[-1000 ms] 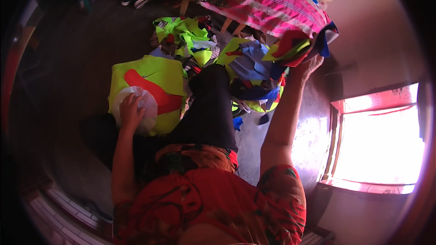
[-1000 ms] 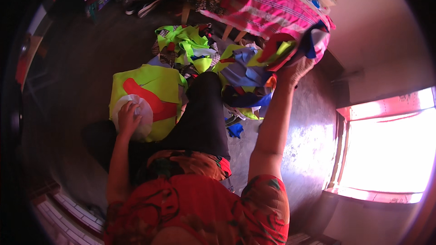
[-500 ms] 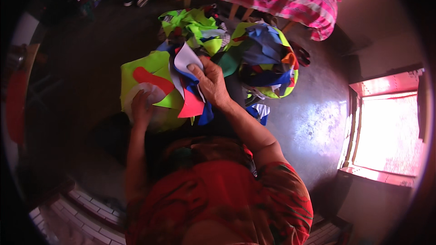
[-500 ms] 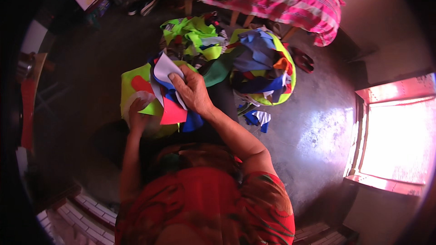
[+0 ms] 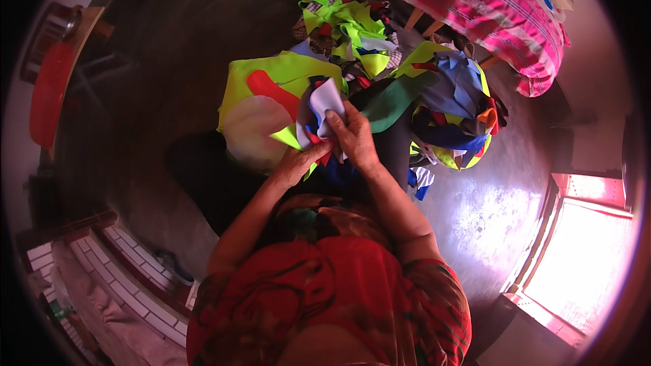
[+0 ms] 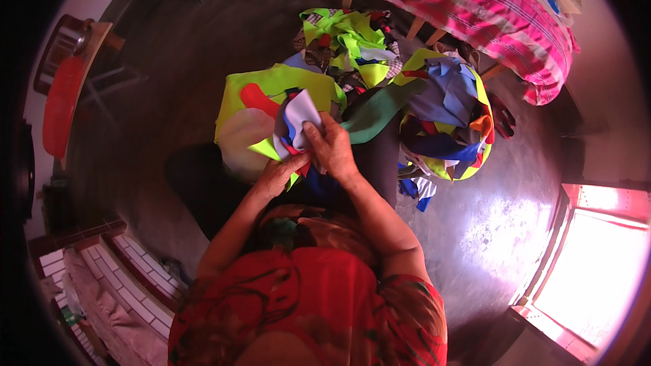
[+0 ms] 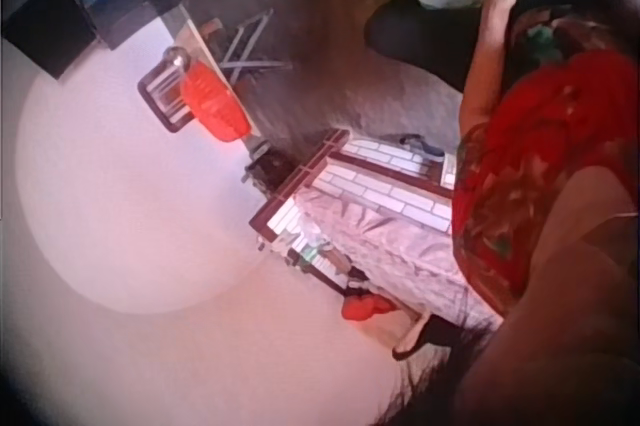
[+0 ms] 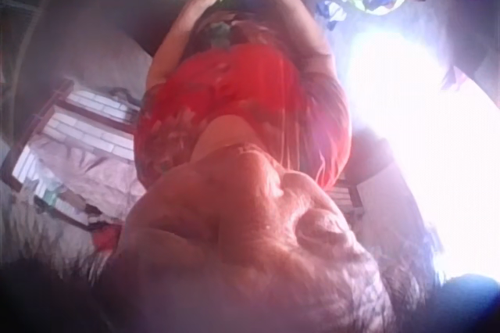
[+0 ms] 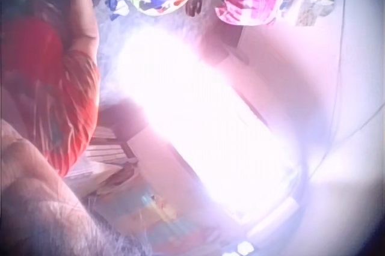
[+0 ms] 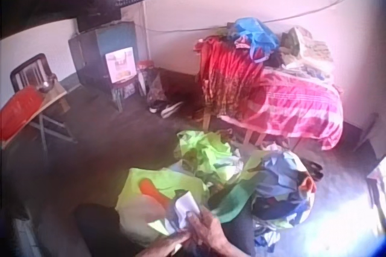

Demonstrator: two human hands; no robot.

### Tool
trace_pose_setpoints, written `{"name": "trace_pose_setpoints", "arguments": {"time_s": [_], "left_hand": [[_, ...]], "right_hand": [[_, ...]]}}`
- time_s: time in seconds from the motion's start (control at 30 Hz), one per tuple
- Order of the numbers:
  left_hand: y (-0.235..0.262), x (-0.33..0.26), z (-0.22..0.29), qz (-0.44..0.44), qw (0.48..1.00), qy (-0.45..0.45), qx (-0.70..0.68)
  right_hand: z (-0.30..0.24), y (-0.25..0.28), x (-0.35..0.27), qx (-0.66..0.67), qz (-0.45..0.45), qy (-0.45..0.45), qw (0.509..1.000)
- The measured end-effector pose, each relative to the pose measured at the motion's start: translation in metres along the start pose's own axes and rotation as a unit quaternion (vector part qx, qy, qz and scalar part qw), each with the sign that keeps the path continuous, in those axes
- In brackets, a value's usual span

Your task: The person sits on the floor and sorts through a pile of colorful fabric pieces, picking them up, folding them, and stacking them into a neat pile on their lap.

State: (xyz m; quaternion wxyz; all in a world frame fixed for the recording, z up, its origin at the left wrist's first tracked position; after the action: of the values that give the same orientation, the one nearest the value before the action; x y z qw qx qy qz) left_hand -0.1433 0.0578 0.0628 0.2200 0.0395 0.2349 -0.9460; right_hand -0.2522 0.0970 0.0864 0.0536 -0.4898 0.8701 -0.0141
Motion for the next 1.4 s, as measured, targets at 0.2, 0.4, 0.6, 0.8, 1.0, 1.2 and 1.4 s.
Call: {"name": "trace_pose_setpoints", "arguments": {"time_s": [0.2, 0.4, 0.6, 0.8, 1.0, 1.2, 1.4], "left_hand": [[0.008, -0.002, -0.007, 0.045, 0.998, 0.010, -0.052], [0.006, -0.010, -0.005, 0.036, 0.995, 0.056, -0.072], [0.000, -0.009, 0.007, 0.015, 0.996, 0.025, -0.087], [0.004, -0.012, -0.003, 0.015, 0.994, 0.063, -0.086], [0.000, -0.009, 0.015, 0.023, 0.999, -0.014, -0.030], [0.014, -0.007, 0.022, 0.021, 0.994, -0.076, -0.070], [0.021, -0.010, 0.026, 0.024, 0.995, -0.061, -0.070]], "right_hand": [[-0.010, 0.012, -0.001, 0.014, -0.063, -0.019, 0.998], [-0.020, 0.011, 0.000, 0.059, -0.140, 0.011, 0.988], [-0.031, 0.002, -0.006, 0.020, -0.171, 0.037, 0.984], [-0.011, 0.001, -0.002, -0.056, -0.177, -0.013, 0.982], [-0.003, 0.007, 0.001, 0.022, -0.145, -0.013, 0.989], [-0.009, 0.022, 0.004, 0.104, -0.150, 0.026, 0.983], [-0.005, 0.014, -0.001, 0.175, -0.202, -0.067, 0.961]]}}
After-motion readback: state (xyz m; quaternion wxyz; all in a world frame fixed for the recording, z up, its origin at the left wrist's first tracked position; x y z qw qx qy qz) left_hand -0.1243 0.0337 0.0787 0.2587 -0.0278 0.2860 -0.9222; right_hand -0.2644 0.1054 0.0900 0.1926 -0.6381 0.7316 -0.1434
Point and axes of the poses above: each hand's wrist, its own x-axis towards the middle knuckle, its own y-axis out of the back of the hand, z = x × y, the point moved 10 cm from there along x, towards the middle knuckle, and after that the axes turned 6 degrees about -z, right-handed, at the moved point
